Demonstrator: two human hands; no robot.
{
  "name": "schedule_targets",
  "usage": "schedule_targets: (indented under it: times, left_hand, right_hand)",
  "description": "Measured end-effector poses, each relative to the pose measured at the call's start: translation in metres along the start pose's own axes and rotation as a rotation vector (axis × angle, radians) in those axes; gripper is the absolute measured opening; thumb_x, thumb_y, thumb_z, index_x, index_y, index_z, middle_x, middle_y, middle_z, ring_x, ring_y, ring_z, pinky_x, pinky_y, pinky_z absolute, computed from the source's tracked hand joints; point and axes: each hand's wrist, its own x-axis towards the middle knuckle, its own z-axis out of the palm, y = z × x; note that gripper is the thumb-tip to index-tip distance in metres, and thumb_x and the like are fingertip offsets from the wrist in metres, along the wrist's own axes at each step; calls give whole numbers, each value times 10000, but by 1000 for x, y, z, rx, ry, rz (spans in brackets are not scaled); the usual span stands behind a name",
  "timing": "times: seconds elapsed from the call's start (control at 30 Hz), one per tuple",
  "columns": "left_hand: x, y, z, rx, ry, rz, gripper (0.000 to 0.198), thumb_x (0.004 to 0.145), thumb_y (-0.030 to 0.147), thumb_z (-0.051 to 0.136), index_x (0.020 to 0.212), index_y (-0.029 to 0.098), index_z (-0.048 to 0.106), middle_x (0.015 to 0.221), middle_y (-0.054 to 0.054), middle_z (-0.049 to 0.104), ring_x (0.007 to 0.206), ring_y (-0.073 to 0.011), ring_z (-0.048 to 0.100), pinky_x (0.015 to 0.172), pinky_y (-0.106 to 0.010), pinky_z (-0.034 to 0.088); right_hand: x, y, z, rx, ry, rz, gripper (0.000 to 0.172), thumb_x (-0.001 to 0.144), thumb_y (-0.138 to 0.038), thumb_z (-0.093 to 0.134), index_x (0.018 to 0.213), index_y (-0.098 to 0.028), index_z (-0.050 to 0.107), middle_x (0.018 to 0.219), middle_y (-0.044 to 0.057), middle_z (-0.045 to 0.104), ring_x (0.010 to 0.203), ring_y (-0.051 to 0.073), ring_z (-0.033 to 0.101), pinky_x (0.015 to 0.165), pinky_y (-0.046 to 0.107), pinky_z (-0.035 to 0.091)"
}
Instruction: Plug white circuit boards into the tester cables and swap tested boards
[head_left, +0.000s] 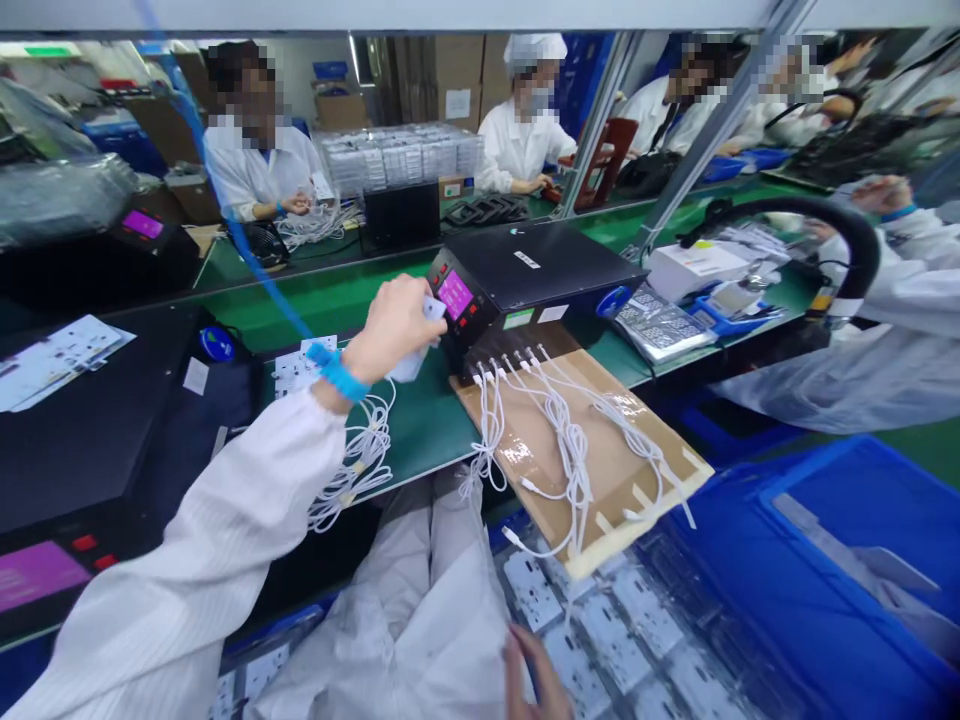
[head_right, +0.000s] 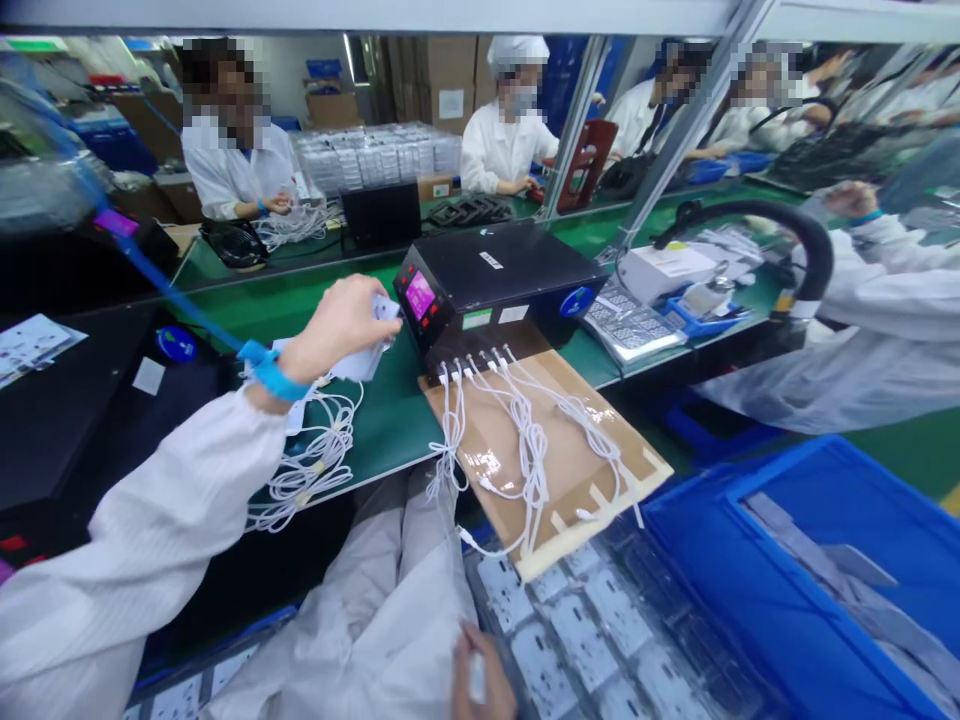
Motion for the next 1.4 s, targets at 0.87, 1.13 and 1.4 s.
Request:
schedule_targets:
  times: [0.87,1.13,1.4]
  left_hand:
    - [-259,-42,-23,-676,-395,-438,590,862,706,654,1181,227,526,793,2,620,655,-208,618,530,-288,463]
    - [-255,-54,-23,-582,-369,-438,541,853,722,640,1049,229,533,648,56,441,516,-156,479,482,-280,402]
    - [-249,-47,-23,-746,-426,-444,630,877,674,662,1305,226,549,1031,-59,707,765,-218,660,582,-309,510]
  right_hand:
    - [61,-82,59,592,-789,-258,436,1112,-434,298,1446,-259,518,1225,93,713,1004,196,708,963,384,594]
    - [114,81,67,-669,-800,-810,815,816,59,320,1560,-230,482,1613,70,497,982,177,754,801,304,651]
    - [134,61,108,-886,-892,-752,863,808,75,348,1608,-242,407,1664,89,412,930,208,767,752,319,644]
